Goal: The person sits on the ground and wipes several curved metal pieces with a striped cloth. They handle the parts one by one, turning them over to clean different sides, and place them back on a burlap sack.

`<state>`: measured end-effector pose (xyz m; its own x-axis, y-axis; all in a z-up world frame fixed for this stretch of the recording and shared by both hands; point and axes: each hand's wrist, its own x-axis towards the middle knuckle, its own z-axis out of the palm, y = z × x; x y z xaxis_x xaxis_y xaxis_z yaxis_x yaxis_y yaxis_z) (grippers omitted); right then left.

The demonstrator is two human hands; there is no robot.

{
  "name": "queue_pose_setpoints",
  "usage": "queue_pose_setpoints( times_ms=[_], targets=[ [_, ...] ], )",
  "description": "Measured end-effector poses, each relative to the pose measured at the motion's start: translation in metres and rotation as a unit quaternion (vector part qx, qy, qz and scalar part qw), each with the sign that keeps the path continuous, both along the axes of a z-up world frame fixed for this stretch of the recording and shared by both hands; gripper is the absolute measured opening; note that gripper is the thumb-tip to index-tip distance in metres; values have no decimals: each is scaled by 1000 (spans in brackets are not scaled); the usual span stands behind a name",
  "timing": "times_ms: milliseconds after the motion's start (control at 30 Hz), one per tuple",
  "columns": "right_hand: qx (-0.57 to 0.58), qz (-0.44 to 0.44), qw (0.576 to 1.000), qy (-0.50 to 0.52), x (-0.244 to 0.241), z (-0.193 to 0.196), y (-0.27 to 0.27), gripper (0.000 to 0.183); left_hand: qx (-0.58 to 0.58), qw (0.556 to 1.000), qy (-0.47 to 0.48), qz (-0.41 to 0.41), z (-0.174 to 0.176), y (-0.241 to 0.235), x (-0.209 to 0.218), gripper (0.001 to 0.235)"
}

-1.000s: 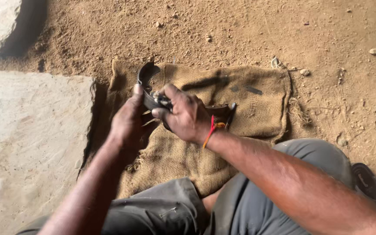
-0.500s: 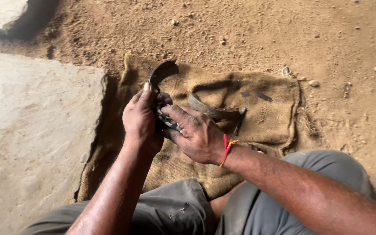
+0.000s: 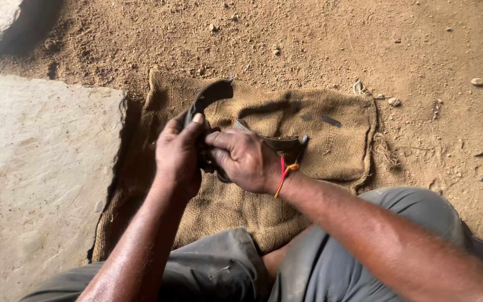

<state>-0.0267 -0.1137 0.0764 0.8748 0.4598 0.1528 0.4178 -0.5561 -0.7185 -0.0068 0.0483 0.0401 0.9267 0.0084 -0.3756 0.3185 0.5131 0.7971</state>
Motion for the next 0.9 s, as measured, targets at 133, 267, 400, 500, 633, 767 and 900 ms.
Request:
queue_pose_setpoints(
  times_ms=[133, 267, 400, 500, 633, 767, 900],
  targets=[
    [-32, 88, 993, 66, 1, 11, -2, 22, -6, 998, -29, 53, 7, 15, 10, 34],
    [-418, 131, 896, 65, 2, 0, 0, 24, -61, 993, -74, 66, 13, 31, 19, 23],
    [-160, -48, 985, 41, 23, -7, -18, 24, -31, 993, -63, 91, 16, 28, 25, 18],
    [141, -48, 987, 61, 23, -9, -11, 28, -7, 996, 50, 72, 10, 12, 15, 19],
    [-2, 9, 998, -61, -2, -14, 1, 25, -33, 999, -17, 30, -21, -6, 11, 26],
    [-39, 67, 996, -37, -1, -3, 0, 25, 4, 1000, -4, -20, -23, 5, 13, 30],
    [-87, 62, 985, -134, 5, -6, -7, 27, 37, 994, 87, -51, 2, 4, 1, 38]
  ],
)
